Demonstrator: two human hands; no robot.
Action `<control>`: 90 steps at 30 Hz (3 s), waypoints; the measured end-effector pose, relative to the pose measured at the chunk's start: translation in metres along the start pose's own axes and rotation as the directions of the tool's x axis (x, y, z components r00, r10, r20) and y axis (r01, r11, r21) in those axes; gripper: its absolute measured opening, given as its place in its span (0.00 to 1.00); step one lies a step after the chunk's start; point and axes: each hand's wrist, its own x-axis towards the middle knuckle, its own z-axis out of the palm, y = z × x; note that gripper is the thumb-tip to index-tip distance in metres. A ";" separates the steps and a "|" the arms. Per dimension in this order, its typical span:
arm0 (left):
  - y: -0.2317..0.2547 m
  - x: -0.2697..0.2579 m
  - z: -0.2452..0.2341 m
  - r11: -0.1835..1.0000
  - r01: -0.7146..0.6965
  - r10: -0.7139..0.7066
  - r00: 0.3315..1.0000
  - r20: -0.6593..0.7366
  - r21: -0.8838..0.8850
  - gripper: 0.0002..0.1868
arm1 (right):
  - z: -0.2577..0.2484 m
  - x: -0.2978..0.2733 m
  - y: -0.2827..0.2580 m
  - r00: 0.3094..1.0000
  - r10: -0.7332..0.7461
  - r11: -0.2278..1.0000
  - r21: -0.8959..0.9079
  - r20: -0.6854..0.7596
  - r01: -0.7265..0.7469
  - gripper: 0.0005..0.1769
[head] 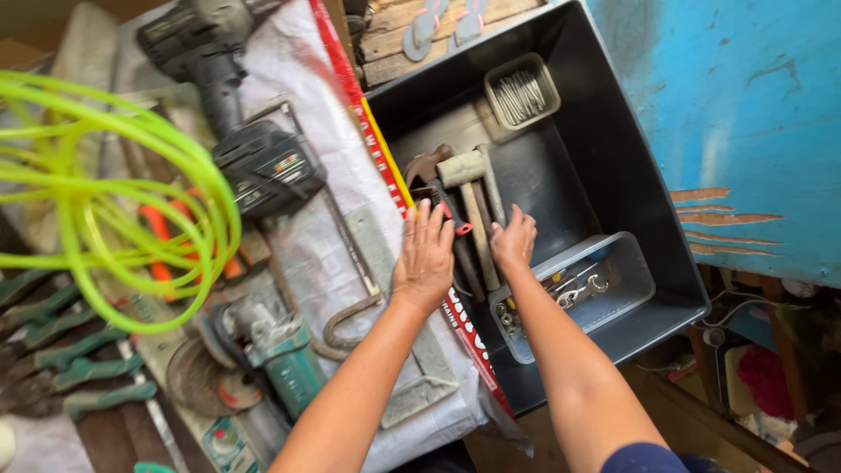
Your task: The person takes tools out of a toolbox tray and lays them on a cloth on the workbench, then arranges hammers, pliers, screwdrivers, wrenches and a coiled hose back into the toolbox compartments, arranging them neatly by hand.
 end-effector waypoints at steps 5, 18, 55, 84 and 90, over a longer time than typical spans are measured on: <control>0.004 0.003 -0.004 0.998 -0.024 0.018 0.994 -0.108 -0.061 0.33 | -0.024 -0.026 -0.007 0.988 -0.136 0.988 -0.079 -0.076 0.130 0.43; -0.012 -0.095 -0.156 0.973 0.189 -0.216 0.950 -0.225 -0.133 0.42 | -0.100 -0.174 -0.168 0.836 -0.540 0.826 0.129 -0.096 0.548 0.44; -0.268 -0.480 -0.278 0.620 0.722 -0.783 0.591 -0.193 -0.307 0.30 | 0.076 -0.463 -0.471 0.293 -0.865 0.233 -0.191 0.407 0.953 0.63; -0.275 -0.411 -0.214 -0.333 0.322 -0.901 0.167 0.400 -0.886 0.28 | 0.099 -0.446 -0.456 0.498 -0.798 0.540 0.035 0.340 0.841 0.30; -0.257 -0.394 -0.239 -0.312 0.449 -0.932 0.028 0.362 -0.837 0.36 | 0.089 -0.454 -0.468 0.453 -0.815 0.439 -0.125 0.362 0.890 0.38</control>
